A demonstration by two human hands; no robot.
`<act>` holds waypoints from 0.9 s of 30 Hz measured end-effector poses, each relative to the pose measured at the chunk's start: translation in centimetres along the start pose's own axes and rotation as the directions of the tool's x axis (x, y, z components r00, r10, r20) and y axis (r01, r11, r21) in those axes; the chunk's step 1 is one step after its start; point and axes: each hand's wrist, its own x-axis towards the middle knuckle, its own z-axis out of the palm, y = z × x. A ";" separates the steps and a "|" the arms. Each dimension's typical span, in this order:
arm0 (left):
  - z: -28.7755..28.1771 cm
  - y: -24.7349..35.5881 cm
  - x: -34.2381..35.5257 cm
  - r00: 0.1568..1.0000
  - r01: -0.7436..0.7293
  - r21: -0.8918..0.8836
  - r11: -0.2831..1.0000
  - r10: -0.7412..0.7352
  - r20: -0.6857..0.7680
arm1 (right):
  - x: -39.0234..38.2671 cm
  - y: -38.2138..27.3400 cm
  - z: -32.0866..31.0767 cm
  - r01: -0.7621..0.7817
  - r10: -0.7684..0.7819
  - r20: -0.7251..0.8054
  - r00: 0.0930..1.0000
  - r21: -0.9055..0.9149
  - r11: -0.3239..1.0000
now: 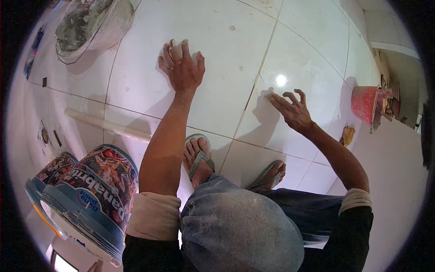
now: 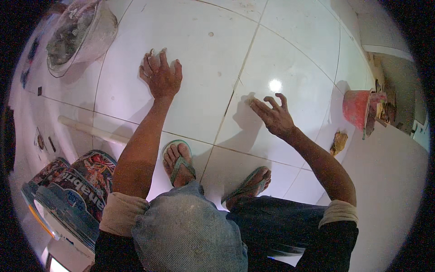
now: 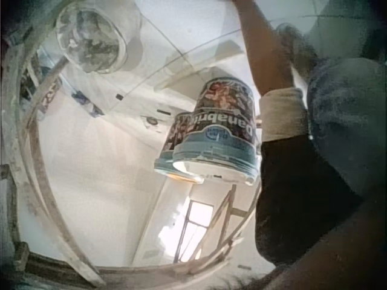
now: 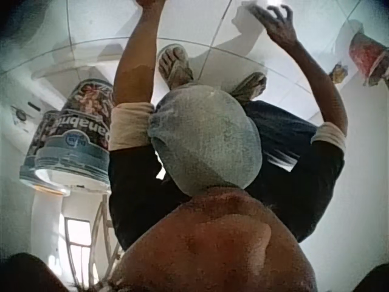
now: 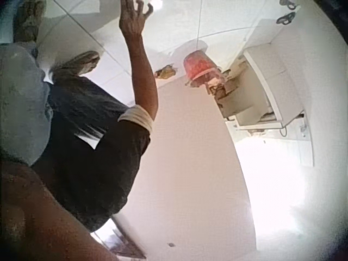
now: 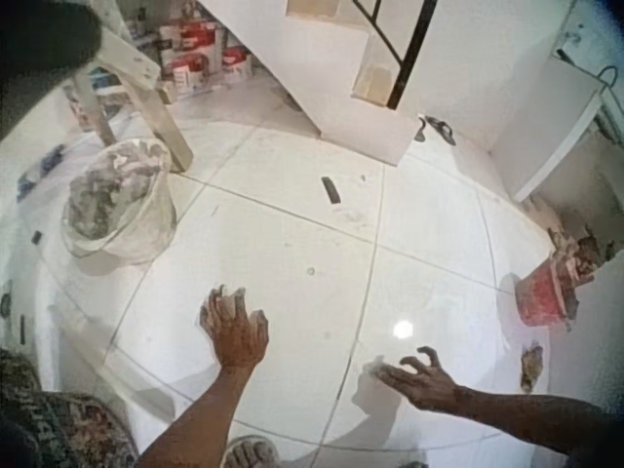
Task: Apply grout to the gaps between floor tiles using a small spreader.
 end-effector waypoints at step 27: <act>0.2 0.0 0.0 0.999 -0.019 -0.044 0.999 0.017 -0.040 | 7.3 -4.5 -3.1 -0.314 0.282 0.154 0.947 0.258 0.914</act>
